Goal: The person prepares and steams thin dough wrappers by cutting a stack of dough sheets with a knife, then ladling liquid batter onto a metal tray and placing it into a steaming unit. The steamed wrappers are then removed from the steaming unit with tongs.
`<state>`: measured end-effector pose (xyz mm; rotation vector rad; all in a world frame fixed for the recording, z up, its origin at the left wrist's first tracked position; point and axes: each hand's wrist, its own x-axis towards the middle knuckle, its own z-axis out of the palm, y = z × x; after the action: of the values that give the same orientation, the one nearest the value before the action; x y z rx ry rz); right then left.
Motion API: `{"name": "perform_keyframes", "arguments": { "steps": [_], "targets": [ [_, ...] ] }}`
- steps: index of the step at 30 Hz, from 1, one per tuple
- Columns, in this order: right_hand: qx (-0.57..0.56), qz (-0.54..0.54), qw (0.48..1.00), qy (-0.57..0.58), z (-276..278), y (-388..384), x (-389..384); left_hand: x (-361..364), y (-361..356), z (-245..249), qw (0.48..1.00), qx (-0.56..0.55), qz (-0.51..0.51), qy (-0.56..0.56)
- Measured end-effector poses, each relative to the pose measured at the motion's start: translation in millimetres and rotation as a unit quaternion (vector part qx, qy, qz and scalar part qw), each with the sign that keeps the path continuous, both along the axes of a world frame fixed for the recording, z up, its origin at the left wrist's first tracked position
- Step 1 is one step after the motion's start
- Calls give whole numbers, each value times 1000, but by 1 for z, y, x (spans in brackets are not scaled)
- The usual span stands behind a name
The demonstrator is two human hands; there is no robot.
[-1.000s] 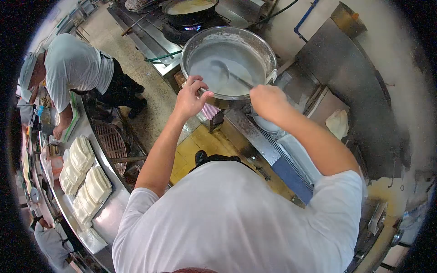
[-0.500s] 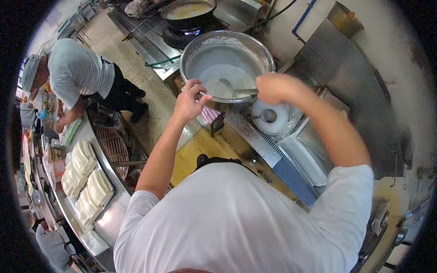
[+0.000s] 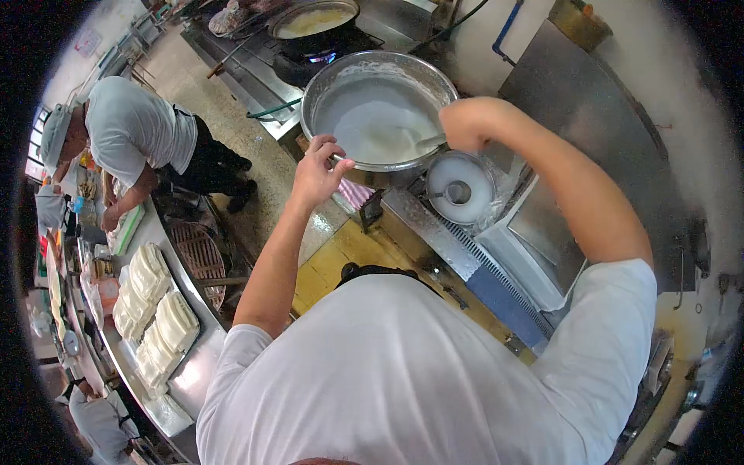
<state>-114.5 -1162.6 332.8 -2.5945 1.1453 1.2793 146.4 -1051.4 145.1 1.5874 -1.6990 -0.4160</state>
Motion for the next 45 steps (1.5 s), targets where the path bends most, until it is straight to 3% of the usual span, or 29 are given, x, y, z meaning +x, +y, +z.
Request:
{"name": "perform_keyframes", "arguments": {
  "steps": [2, 4, 6, 8, 10, 12, 15, 20, 23, 30, 37, 42, 45],
  "targets": [
    [4, -28, 998, -52, -6, -3, -7, -1, 1, 2, 1000, 26, 5, 4],
    [87, -195, 958, -190, -6, 13, -4, -1, 0, 0, 1000, 20, 8, -5],
    [67, -169, 957, -226, -49, 6, -21, -2, 2, 1, 1000, 16, 16, -14],
    [114, -329, 860, -373, -69, 16, -30, -4, 4, 5, 999, 28, 18, -18],
    [112, -306, 846, -422, -76, 24, -39, -5, 5, 9, 999, 33, 25, -19],
    [141, -383, 771, -488, -82, 28, -50, -8, 6, 12, 998, 41, 30, -22],
    [100, -366, 742, -552, -88, 39, -67, -8, 4, 11, 997, 66, 40, -21],
    [57, -322, 764, -557, -86, 62, -103, -11, 2, 7, 998, 52, 41, -24],
    [-26, -255, 752, -607, -95, 79, -121, -12, 3, 12, 997, 58, 38, -38],
    [-151, -222, 729, -630, -130, 112, -131, -19, 5, 24, 993, 92, 51, -57],
    [-210, -273, 794, -501, -116, 125, -103, -11, 2, 6, 998, 49, 30, -9],
    [-258, -208, 825, -457, -96, 100, -77, -8, 1, -6, 999, 23, 41, -11],
    [-203, -223, 837, -456, -81, 77, -57, -6, 0, -8, 999, 24, 38, 3]
  ]
}}
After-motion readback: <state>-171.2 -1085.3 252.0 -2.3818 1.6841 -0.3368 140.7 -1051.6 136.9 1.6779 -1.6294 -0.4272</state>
